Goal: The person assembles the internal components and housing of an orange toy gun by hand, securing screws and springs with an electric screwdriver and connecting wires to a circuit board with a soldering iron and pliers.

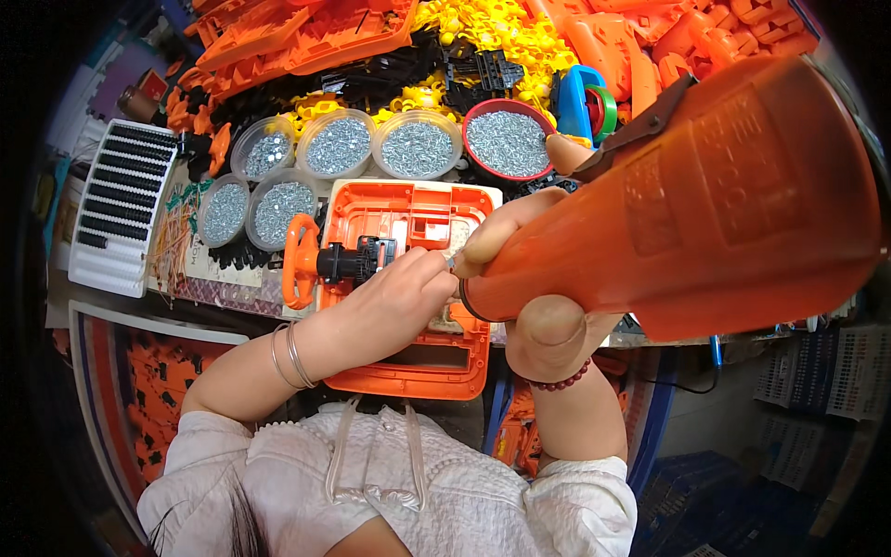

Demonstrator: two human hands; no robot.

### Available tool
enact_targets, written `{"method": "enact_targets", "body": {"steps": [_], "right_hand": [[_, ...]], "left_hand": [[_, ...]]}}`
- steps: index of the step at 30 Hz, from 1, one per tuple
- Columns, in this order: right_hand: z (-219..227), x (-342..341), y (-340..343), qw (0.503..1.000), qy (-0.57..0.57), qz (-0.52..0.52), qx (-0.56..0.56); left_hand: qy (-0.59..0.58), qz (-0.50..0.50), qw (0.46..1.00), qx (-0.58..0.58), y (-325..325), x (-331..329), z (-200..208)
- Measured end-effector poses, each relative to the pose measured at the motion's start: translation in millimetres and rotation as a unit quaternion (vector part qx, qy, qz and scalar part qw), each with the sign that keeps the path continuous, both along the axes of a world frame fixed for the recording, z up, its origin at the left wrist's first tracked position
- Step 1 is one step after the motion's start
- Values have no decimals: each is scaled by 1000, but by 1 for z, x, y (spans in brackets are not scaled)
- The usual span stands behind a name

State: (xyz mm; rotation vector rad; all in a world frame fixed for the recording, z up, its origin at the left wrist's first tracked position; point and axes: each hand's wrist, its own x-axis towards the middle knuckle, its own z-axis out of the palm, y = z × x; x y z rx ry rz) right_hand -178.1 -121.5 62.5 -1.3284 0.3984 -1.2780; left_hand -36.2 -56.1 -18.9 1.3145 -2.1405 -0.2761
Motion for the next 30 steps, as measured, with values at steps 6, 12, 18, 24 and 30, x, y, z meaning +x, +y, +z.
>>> {"method": "enact_targets", "body": {"steps": [6,12,18,24,30], "right_hand": [[-1,1,2,999,-27,31,14],[-4,-5,-5,996,-37,76,-21],[-6,-2,-25,994,-31,61,-85],[-10,-2,-29,995,44,1,-95],[-12,4,-30,997,23,-24,-71]], "left_hand": [[37,-5,999,-3,1,2,0],[121,-80,988,58,2,13,9],[-26,32,999,7,-25,10,17],[-52,16,998,26,-33,14,12],[-48,14,998,43,-37,4,8]]}}
